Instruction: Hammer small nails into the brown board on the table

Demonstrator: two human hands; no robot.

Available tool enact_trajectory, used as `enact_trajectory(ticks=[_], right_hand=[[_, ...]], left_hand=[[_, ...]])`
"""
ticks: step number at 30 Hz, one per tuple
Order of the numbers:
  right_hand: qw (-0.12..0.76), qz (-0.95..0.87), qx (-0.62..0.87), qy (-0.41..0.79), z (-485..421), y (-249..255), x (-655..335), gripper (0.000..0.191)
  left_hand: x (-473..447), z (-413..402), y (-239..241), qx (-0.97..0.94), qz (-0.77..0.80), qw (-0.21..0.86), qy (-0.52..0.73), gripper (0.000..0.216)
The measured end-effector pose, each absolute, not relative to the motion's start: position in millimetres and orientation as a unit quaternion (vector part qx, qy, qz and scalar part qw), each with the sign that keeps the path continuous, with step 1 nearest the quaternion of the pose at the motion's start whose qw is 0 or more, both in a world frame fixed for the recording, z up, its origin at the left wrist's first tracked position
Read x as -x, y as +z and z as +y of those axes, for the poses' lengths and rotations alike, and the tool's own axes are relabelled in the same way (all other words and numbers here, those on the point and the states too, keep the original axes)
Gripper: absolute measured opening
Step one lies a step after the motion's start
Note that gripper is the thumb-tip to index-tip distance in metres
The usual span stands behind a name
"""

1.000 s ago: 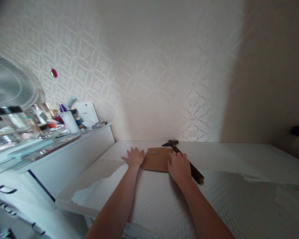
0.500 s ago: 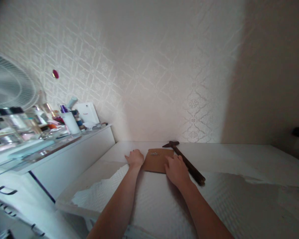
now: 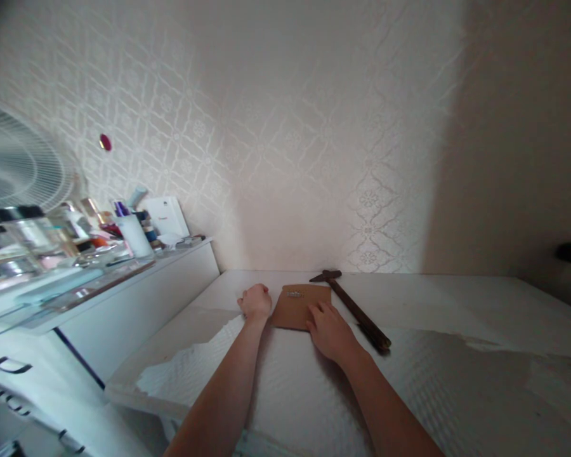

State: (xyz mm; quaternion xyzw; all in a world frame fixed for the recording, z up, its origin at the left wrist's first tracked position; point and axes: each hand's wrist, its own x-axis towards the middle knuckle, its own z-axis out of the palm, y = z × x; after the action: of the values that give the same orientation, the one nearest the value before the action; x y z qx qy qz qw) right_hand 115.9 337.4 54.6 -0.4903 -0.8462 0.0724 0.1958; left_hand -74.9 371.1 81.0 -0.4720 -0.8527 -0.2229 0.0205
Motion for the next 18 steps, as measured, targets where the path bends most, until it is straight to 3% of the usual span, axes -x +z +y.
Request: enact_trajectory(ticks=[10, 18], right_hand=[[0.184, -0.859, 0.458, 0.137, 329.7, 67.3, -114.2, 0.047], [0.187, -0.862, 0.447, 0.148, 333.5, 66.2, -114.5, 0.047]], left_hand=[[61.5, 397.5, 79.0, 0.592, -0.673, -0.158, -0.415, 0.019], [56.5, 402.4, 64.6, 0.621, -0.636, -0.233, -0.395, 0.018]])
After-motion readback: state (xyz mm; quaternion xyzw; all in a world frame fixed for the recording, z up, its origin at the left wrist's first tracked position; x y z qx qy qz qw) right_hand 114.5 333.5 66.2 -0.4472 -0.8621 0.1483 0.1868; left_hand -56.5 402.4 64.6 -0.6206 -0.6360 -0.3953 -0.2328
